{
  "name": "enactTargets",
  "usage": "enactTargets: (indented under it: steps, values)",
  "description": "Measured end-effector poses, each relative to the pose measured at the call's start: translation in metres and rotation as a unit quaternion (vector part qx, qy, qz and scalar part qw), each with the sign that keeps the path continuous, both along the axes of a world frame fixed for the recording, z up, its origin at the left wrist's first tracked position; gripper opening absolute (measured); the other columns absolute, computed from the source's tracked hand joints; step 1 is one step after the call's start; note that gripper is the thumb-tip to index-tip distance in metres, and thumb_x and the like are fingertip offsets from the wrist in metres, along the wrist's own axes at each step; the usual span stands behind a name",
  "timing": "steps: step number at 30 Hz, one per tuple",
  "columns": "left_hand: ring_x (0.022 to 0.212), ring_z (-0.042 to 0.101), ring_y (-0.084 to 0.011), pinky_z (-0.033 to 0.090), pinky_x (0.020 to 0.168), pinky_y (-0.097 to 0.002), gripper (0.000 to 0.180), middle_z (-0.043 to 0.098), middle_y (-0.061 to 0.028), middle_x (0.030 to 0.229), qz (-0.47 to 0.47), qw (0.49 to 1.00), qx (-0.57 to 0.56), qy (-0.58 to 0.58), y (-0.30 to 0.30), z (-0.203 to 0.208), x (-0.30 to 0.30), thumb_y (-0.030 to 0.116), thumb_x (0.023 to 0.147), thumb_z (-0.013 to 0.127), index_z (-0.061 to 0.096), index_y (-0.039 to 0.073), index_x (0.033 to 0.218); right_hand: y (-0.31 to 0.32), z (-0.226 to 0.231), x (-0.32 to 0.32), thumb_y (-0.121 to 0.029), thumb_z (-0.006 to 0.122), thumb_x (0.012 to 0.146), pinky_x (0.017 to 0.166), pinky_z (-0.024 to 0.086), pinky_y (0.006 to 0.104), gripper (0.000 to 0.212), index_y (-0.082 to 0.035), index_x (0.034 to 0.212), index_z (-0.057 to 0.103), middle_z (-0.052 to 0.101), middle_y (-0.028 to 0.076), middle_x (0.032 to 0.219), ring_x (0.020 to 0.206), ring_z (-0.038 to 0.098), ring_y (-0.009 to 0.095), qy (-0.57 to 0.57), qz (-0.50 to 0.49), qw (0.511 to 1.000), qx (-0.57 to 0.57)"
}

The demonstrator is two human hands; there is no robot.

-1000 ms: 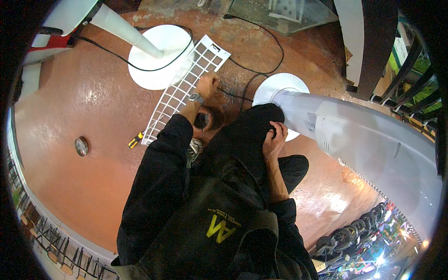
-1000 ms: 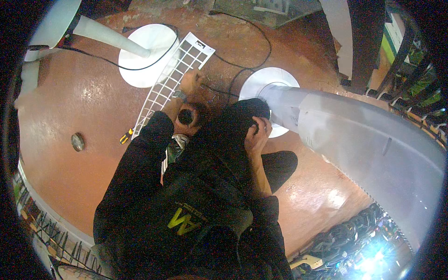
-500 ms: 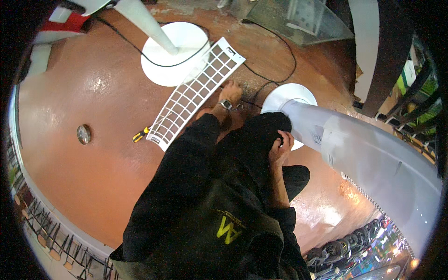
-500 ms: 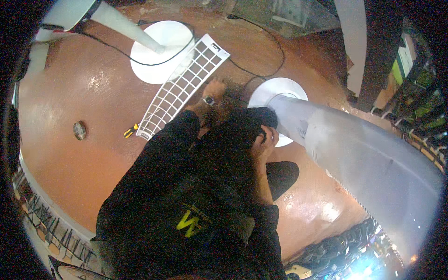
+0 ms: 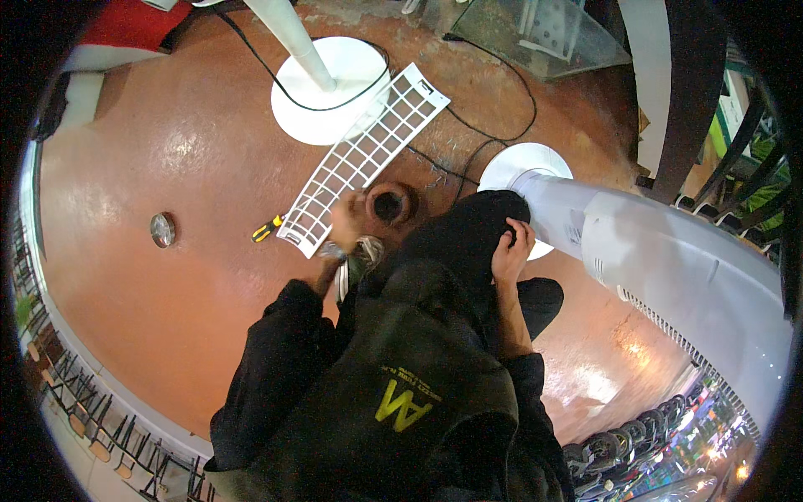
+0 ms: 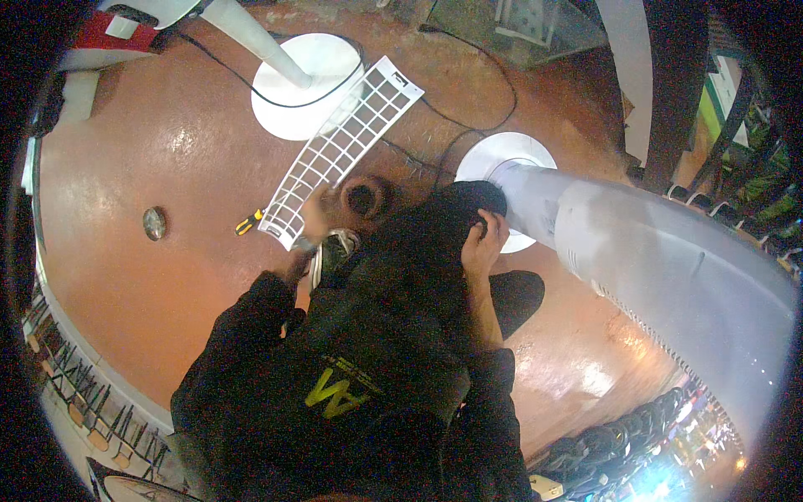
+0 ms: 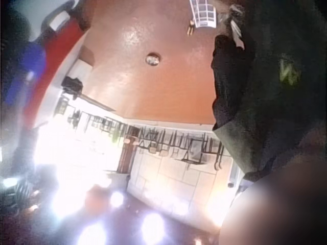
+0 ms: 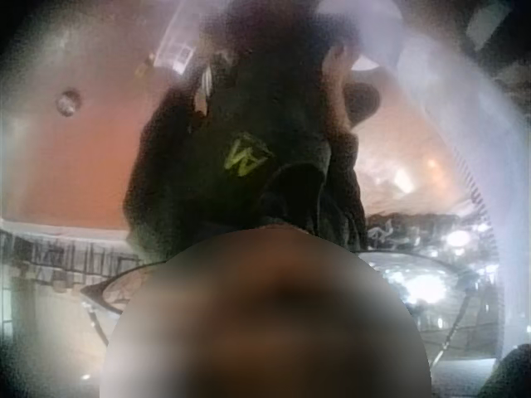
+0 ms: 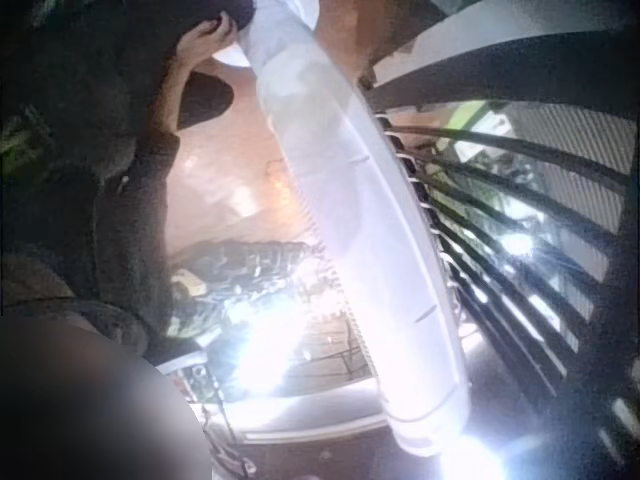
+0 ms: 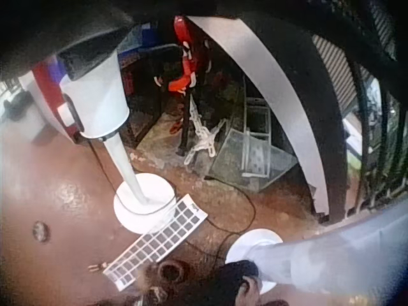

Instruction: The person sits on the floor and uses a screwdriver to tighten screws on the top and side of a white tower fan. The person holds the fan steady with one hand while turning the screwdriver with the other.

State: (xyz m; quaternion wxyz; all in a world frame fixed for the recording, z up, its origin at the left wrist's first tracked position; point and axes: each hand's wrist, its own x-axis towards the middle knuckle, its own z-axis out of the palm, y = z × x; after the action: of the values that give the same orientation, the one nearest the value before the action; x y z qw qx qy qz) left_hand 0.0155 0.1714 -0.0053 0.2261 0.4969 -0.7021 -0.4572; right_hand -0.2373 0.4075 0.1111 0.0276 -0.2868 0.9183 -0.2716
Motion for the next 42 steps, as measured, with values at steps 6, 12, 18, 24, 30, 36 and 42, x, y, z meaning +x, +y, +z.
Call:
enactTargets:
  steps: [6, 12, 18, 24, 30, 36, 42]
  values:
    - [0.086, 0.071, -0.0339, 0.054, 0.076, -0.0428, 0.032, 0.073, -0.0234, 0.095, 0.133, 0.983, 0.009, -0.127, -0.049, -0.018, 0.138, 0.023, 0.105, 0.052, 0.07, -0.001, 0.11, 0.004, -0.004, -0.002, -0.004, 0.058, 0.088, 0.107, 0.038, 0.0505, 0.03, -0.007, 0.117, 0.065, 0.06, 0.02, 0.121, 0.122, 0.051, 0.039, 0.023, 0.025, 0.999, -0.009]
    - [0.096, 0.068, -0.0457, 0.051, 0.086, -0.0511, 0.051, 0.071, -0.0274, 0.098, 0.189, 0.96, 0.021, -0.205, -0.054, -0.08, 0.213, 0.039, 0.106, 0.04, 0.069, -0.002, 0.103, 0.003, 0.001, 0.001, -0.004, 0.059, 0.088, 0.106, 0.039, 0.0502, 0.03, -0.007, 0.117, 0.066, 0.059, 0.019, 0.121, 0.12, 0.052, 0.039, 0.007, 0.022, 1.0, -0.017]
    - [0.086, 0.072, -0.0339, 0.055, 0.079, -0.0424, 0.039, 0.075, -0.0197, 0.093, 0.195, 0.954, 0.101, -0.205, -0.042, -0.049, 0.198, 0.033, 0.102, 0.053, 0.074, 0.0, 0.107, 0.003, 0.003, -0.001, -0.002, 0.058, 0.087, 0.105, 0.039, 0.0502, 0.03, -0.006, 0.116, 0.066, 0.059, 0.019, 0.121, 0.12, 0.052, 0.038, 0.026, 0.031, 0.999, -0.013]
    - [0.088, 0.07, -0.0168, 0.055, 0.076, -0.034, 0.032, 0.075, -0.009, 0.099, 0.221, 0.961, 0.123, -0.111, -0.039, -0.043, 0.209, 0.028, 0.102, 0.062, 0.072, 0.001, 0.116, 0.003, 0.004, 0.002, -0.003, 0.058, 0.089, 0.106, 0.04, 0.0494, 0.027, -0.006, 0.114, 0.068, 0.059, 0.019, 0.122, 0.122, 0.052, 0.038, 0.012, 0.009, 1.0, -0.008]
    - [0.077, 0.074, -0.0179, 0.058, 0.073, -0.0321, 0.034, 0.078, -0.0116, 0.088, 0.279, 0.957, 0.083, -0.005, -0.035, -0.068, 0.223, 0.031, 0.098, 0.066, 0.077, 0.001, 0.109, 0.0, 0.0, 0.002, -0.005, 0.057, 0.09, 0.107, 0.04, 0.0491, 0.028, -0.005, 0.115, 0.067, 0.059, 0.019, 0.122, 0.122, 0.052, 0.037, 0.013, 0.017, 1.0, -0.009]
    - [0.077, 0.074, -0.035, 0.056, 0.068, -0.0454, 0.034, 0.074, -0.0181, 0.085, 0.256, 0.951, 0.044, -0.166, -0.039, -0.068, 0.224, 0.039, 0.1, 0.062, 0.077, 0.008, 0.098, 0.012, -0.007, -0.002, -0.008, 0.058, 0.091, 0.11, 0.036, 0.0514, 0.031, -0.005, 0.12, 0.067, 0.057, 0.024, 0.129, 0.125, 0.05, 0.041, -0.005, 0.031, 1.0, -0.001]
    - [0.082, 0.071, -0.0385, 0.054, 0.074, -0.0505, 0.03, 0.074, -0.0181, 0.091, 0.209, 0.931, -0.073, -0.289, -0.047, -0.051, 0.221, 0.036, 0.099, 0.062, 0.075, 0.009, 0.103, 0.01, -0.004, -0.002, -0.005, 0.057, 0.09, 0.109, 0.037, 0.0516, 0.031, -0.005, 0.12, 0.066, 0.059, 0.023, 0.127, 0.124, 0.051, 0.041, 0.006, 0.037, 0.999, 0.019]
